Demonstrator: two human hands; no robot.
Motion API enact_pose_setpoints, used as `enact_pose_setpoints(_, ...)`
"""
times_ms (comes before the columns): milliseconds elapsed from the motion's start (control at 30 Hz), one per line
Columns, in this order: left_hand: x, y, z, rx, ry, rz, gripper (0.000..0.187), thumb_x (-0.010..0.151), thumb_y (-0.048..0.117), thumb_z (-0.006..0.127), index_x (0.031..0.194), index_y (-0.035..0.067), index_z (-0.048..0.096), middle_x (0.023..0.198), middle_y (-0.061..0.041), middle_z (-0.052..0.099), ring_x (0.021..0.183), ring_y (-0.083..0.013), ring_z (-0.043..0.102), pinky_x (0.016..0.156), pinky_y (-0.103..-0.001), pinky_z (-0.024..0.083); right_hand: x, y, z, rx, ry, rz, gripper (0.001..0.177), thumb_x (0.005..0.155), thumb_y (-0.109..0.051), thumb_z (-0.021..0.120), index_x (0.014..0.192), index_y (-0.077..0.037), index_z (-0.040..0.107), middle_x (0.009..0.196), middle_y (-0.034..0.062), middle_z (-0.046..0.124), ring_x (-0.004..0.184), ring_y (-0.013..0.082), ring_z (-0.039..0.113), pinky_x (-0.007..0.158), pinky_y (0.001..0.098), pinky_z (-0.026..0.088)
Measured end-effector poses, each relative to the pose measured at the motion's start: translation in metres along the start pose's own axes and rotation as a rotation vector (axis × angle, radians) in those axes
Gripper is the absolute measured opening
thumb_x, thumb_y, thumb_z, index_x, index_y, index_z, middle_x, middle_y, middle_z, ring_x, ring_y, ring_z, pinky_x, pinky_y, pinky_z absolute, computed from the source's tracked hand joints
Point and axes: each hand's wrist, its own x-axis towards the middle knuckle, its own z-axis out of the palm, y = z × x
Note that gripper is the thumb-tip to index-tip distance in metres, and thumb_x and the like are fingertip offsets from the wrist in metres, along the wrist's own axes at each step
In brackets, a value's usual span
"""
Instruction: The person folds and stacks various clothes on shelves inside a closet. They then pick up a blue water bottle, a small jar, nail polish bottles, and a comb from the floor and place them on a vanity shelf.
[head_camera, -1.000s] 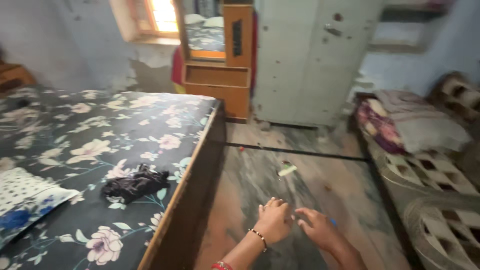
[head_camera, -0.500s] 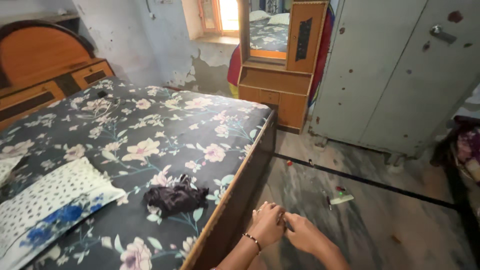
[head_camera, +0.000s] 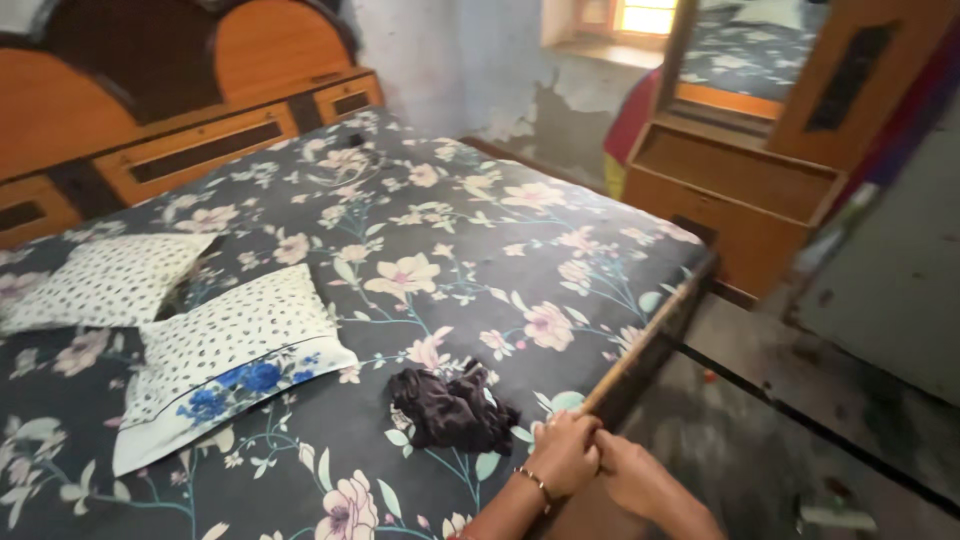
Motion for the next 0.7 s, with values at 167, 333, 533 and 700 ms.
enact_pose_setpoints(167,0.007,-0.063,0.007,0.058,-0.006,-0.236,0.035,0.088,0.021,0.059,0.121,0.019,0.071,0.126,-0.011,0.065,0.128,-0.0400,0.049,0.101,-0.068,0.036,0.063,0.011,0.021,-0.022,-0.237,-0.120,0.038,0.086,-0.013,0.066,0.124,-0.008,0.062,0.114,0.0206,0.073,0.114,0.0374,0.069,0.092,0.0428,0.055)
enact_pose_setpoints(333,0.004,-0.103,-0.025,0.070,0.026,-0.529,0.035,0.085,0.031,0.067,0.118,0.020,0.068,0.124,-0.005,0.065,0.128,-0.0300,0.053,0.106,-0.060,0.040,0.120,0.022,0.052,-0.111,-0.405,-0.219,0.043,0.087,-0.022,0.071,0.126,-0.010,0.060,0.114,0.0207,0.071,0.113,0.0395,0.065,0.095,0.0458,0.051)
enact_pose_setpoints(533,0.005,-0.124,-0.036,0.097,0.141,-0.719,0.034,0.087,0.032,0.070,0.118,0.019,0.067,0.126,-0.005,0.064,0.132,-0.0320,0.048,0.109,-0.059,0.036,0.169,0.025,0.072,-0.117,-0.542,-0.359,0.041,0.086,-0.022,0.073,0.122,-0.007,0.061,0.108,0.0230,0.071,0.107,0.0420,0.065,0.090,0.0482,0.052)
enact_pose_setpoints(700,0.008,-0.128,-0.034,0.070,0.164,-0.798,0.028,0.088,0.029,0.065,0.115,0.020,0.068,0.123,-0.004,0.066,0.129,-0.0291,0.052,0.107,-0.053,0.040,0.203,0.024,0.105,-0.117,-0.566,-0.427,0.034,0.083,-0.014,0.068,0.116,-0.006,0.064,0.100,0.0225,0.073,0.098,0.0431,0.068,0.084,0.0494,0.054)
